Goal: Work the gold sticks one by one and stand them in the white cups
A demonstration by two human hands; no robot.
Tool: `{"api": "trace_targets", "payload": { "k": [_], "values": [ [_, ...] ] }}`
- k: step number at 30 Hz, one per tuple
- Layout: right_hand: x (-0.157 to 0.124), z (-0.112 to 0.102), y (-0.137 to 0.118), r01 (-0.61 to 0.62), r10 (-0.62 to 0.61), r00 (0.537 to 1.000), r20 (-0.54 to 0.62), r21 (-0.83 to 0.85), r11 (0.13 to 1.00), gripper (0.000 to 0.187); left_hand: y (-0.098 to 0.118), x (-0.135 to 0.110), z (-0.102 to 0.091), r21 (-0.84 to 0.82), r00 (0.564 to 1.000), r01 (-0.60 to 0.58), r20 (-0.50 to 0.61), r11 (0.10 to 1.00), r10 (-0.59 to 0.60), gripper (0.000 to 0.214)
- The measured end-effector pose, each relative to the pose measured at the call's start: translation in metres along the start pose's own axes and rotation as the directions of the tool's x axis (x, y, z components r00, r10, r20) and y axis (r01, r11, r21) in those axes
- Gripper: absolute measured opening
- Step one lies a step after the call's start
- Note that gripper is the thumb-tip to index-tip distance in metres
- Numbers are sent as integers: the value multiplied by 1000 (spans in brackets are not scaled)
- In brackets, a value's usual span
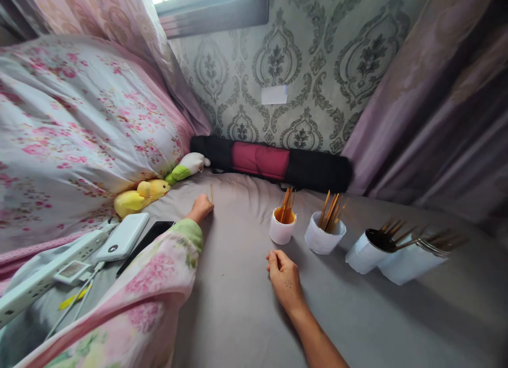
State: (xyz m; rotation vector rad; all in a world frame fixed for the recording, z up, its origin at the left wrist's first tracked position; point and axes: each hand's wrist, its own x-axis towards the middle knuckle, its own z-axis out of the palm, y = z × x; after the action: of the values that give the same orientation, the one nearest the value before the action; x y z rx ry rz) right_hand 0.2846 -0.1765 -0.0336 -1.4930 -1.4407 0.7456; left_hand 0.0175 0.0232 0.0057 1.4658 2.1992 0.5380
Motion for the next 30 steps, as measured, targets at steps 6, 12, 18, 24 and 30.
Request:
{"api": "trace_targets", "payload": {
  "k": [6, 12, 18, 24, 30],
  "values": [
    [0, 1, 1, -16, 16, 1000, 5, 3, 1000, 34, 0, 3, 3, 123, 999, 6, -49, 992, 0, 12],
    [-1, -1, -3, -8, 8, 1000, 3, -10, 1000, 32, -3, 7, 4, 184, 999, -14, -35, 983, 21, 12],
    [-1, -1, -3, -6, 6, 1000, -2, -33, 999, 32, -3, 7, 4, 242, 999, -33, -23, 970, 40, 11],
    [-1, -1, -4, 4, -4, 1000, -4, -23, 1000, 32, -3, 7, 4, 285, 998, -46, -24, 957, 55, 10],
    [-1, -2, -5, 0, 0, 1000, -8, -27, 1000, 31, -3, 7, 5, 263, 997, -43, -57, 964, 60, 14]
  ]
}}
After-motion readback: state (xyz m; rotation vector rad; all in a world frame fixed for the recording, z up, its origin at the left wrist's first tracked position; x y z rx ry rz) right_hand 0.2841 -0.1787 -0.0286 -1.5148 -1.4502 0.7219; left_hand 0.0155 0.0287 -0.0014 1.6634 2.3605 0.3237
